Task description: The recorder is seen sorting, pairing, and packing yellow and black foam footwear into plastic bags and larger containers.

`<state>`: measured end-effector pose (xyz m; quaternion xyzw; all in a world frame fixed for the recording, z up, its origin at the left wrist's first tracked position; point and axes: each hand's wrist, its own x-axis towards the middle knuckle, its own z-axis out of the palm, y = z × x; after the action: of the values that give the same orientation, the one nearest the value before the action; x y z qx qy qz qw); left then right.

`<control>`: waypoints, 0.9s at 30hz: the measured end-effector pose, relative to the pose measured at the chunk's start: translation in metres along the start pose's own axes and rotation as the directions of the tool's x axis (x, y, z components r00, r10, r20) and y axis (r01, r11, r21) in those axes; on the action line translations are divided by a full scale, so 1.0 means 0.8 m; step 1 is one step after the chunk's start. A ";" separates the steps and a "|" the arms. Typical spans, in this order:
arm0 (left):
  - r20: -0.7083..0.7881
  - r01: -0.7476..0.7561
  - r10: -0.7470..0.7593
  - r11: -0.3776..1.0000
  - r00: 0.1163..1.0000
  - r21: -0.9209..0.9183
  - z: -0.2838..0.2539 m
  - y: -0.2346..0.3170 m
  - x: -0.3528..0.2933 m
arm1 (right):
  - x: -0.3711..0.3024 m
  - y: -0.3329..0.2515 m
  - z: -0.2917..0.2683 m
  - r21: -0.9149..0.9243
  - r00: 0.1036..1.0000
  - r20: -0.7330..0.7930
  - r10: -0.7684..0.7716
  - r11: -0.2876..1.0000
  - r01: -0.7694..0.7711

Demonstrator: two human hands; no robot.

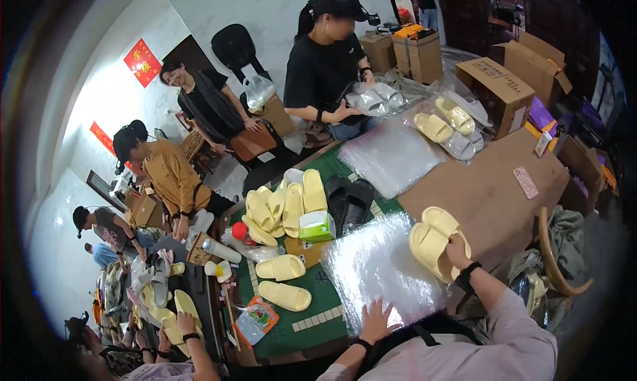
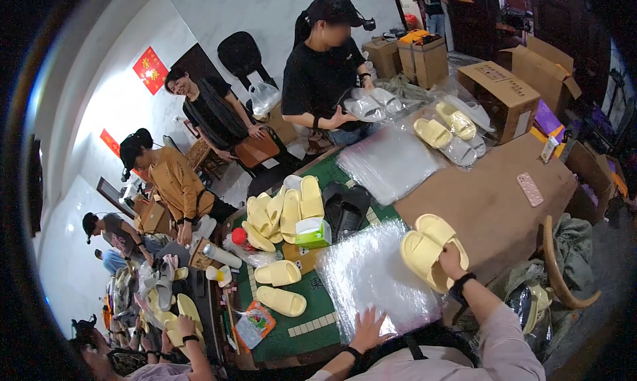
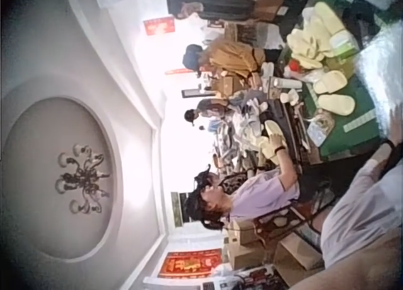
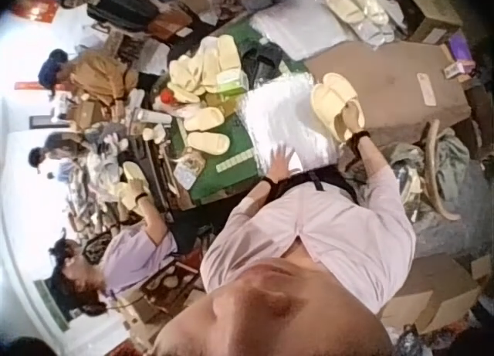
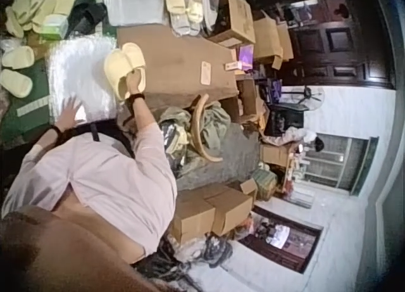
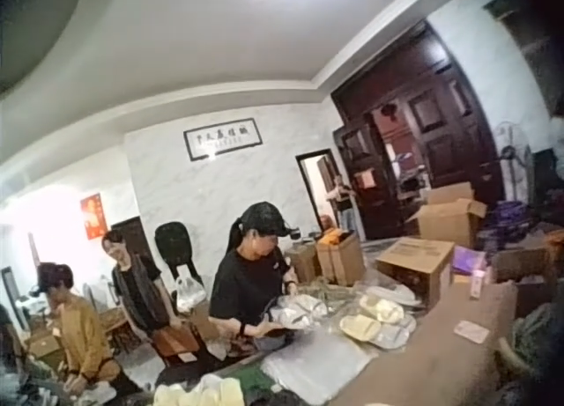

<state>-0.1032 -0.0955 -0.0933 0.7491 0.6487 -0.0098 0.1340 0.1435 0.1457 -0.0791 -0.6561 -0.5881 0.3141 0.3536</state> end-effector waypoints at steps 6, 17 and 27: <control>0.027 -0.068 0.063 0.976 0.998 0.209 0.000 0.002 0.013 | -0.055 -0.030 -0.018 0.332 0.866 0.452 -0.215 0.941 0.060; -0.168 0.160 -0.188 0.973 0.968 -0.167 0.013 -0.018 0.037 | -0.115 -0.078 -0.055 0.369 0.522 0.818 -0.242 0.916 -0.154; -0.154 0.021 -0.224 0.626 0.962 -0.780 0.019 -0.047 0.063 | -0.141 -0.033 -0.039 0.260 0.385 0.890 -0.246 0.965 0.015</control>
<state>-0.1298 -0.0456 -0.1247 0.5691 0.6511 0.3483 0.3618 0.1423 0.0322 -0.0406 -0.2855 -0.6983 0.6534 0.0629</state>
